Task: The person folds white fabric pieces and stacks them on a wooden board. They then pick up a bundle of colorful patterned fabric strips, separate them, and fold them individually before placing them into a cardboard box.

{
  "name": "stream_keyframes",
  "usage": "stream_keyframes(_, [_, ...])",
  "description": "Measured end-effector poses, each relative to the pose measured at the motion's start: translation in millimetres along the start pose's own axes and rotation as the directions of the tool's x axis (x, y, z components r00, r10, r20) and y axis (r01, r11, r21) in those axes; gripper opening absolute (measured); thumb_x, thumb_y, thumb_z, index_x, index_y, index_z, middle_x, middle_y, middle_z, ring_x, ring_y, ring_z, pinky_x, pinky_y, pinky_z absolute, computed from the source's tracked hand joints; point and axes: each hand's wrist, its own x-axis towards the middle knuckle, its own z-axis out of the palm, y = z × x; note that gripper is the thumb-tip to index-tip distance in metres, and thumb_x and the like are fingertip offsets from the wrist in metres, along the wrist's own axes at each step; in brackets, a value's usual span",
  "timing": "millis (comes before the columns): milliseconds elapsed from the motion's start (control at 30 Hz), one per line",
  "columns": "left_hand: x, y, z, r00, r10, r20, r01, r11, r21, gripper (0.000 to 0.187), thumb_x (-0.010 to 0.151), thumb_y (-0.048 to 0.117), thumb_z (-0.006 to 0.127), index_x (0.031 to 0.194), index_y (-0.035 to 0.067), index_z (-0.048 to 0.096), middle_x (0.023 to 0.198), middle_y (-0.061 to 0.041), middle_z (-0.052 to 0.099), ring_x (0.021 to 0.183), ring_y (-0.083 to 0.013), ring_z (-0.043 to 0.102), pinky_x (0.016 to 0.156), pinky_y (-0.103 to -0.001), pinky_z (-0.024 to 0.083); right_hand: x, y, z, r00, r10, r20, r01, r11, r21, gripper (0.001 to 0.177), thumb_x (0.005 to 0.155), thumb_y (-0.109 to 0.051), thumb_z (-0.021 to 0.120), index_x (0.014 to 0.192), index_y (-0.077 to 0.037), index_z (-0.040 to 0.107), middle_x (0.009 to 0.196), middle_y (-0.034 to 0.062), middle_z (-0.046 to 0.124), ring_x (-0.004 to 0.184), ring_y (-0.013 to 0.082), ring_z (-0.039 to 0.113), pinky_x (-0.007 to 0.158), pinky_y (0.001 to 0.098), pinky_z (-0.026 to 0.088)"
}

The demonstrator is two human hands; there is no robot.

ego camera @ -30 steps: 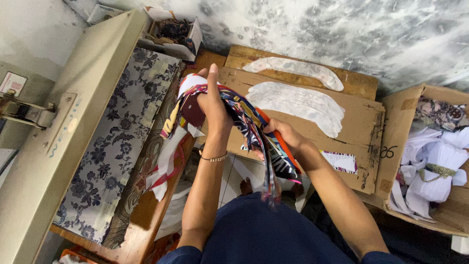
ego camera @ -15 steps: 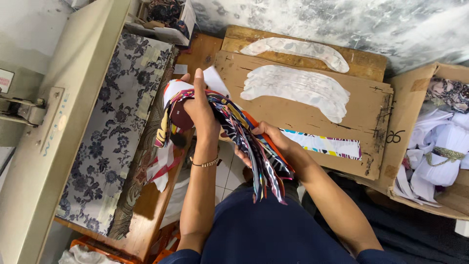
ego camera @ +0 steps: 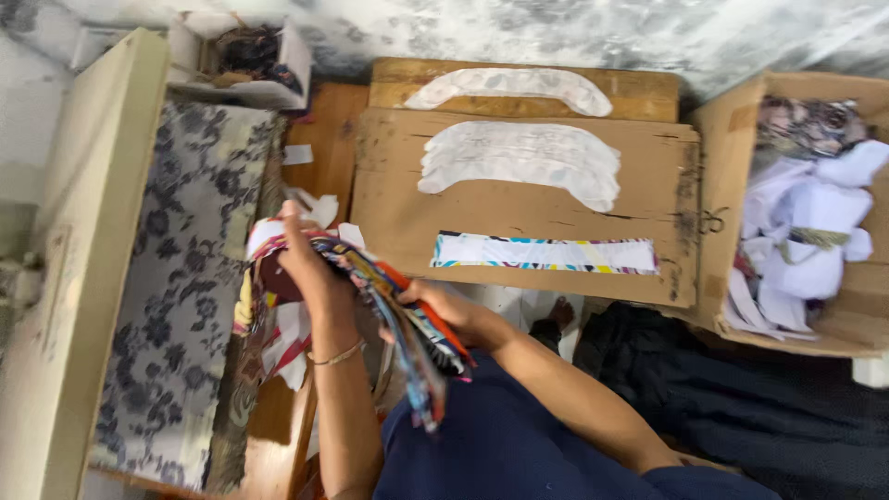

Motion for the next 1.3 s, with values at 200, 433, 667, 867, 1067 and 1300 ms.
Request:
stream_keyframes(200, [2, -6, -8, 0.995, -0.001, -0.096, -0.003, 0.999, -0.038, 0.034, 0.092, 0.038, 0.075, 0.084, 0.009, 0.058, 0.065, 0.002, 0.052, 0.051, -0.0098, 0.05, 0.049, -0.027, 0.041, -29, -9, 12, 0.998, -0.059, -0.011, 0.054, 0.96, -0.276, 0.046, 0.106, -0.038, 0.05, 0.127, 0.001, 0.06, 0.101, 0.0136, 0.069, 0.078, 0.0143, 0.065, 0.068, 0.0281, 0.055])
stream_keyframes(433, [-8, 7, -4, 0.999, 0.037, -0.011, -0.038, 0.986, -0.164, 0.037, 0.09, 0.035, 0.075, 0.109, 0.008, 0.059, 0.071, 0.004, 0.05, 0.057, -0.0071, 0.049, 0.051, -0.025, 0.04, -29, -27, 24, 0.994, -0.002, 0.112, 0.025, 0.978, -0.205, 0.049, 0.095, -0.03, 0.057, 0.133, 0.0, 0.055, 0.109, 0.0196, 0.069, 0.086, 0.019, 0.069, 0.077, 0.0331, 0.059])
stream_keyframes(667, [-8, 12, -4, 0.998, 0.02, -0.052, -0.026, 0.994, -0.108, 0.039, 0.092, 0.036, 0.074, 0.111, 0.005, 0.062, 0.072, 0.005, 0.051, 0.058, -0.0057, 0.049, 0.053, -0.024, 0.039, -39, -39, 37, 0.998, 0.038, 0.05, -0.02, 0.95, -0.312, 0.058, 0.096, -0.03, 0.058, 0.143, 0.003, 0.05, 0.118, 0.0213, 0.07, 0.094, 0.0227, 0.068, 0.083, 0.0366, 0.057])
stream_keyframes(867, [-3, 12, -2, 0.995, 0.081, -0.056, -0.084, 0.995, -0.046, 0.037, 0.094, 0.035, 0.073, 0.11, 0.004, 0.061, 0.071, 0.005, 0.05, 0.058, -0.0051, 0.048, 0.053, -0.024, 0.038, -31, -42, 41, 0.995, 0.034, 0.097, 0.021, 0.856, -0.517, 0.069, 0.083, -0.024, 0.062, 0.147, -0.007, 0.043, 0.124, 0.0188, 0.067, 0.108, 0.0237, 0.067, 0.098, 0.0383, 0.053])
stream_keyframes(1067, [1, 12, 2, 0.998, 0.043, -0.056, -0.05, 0.989, -0.138, 0.042, 0.089, 0.032, 0.075, 0.114, 0.003, 0.058, 0.068, 0.003, 0.052, 0.054, -0.007, 0.049, 0.05, -0.025, 0.039, -34, -45, 34, 0.99, 0.064, 0.128, -0.014, 0.933, -0.358, 0.065, 0.088, -0.027, 0.063, 0.146, -0.002, 0.044, 0.126, 0.0203, 0.066, 0.1, 0.0263, 0.065, 0.089, 0.041, 0.052])
stream_keyframes(1300, [12, 3, 2, 0.992, 0.098, -0.084, -0.107, 0.988, -0.108, 0.049, 0.09, 0.034, 0.078, 0.117, -0.002, 0.059, 0.077, 0.001, 0.052, 0.06, -0.0057, 0.049, 0.055, -0.024, 0.039, -21, -41, 20, 0.982, -0.082, 0.172, 0.188, 0.556, -0.81, 0.097, 0.082, -0.033, 0.078, 0.16, -0.001, 0.03, 0.16, 0.0146, 0.042, 0.149, 0.0246, 0.036, 0.124, 0.0384, 0.026])
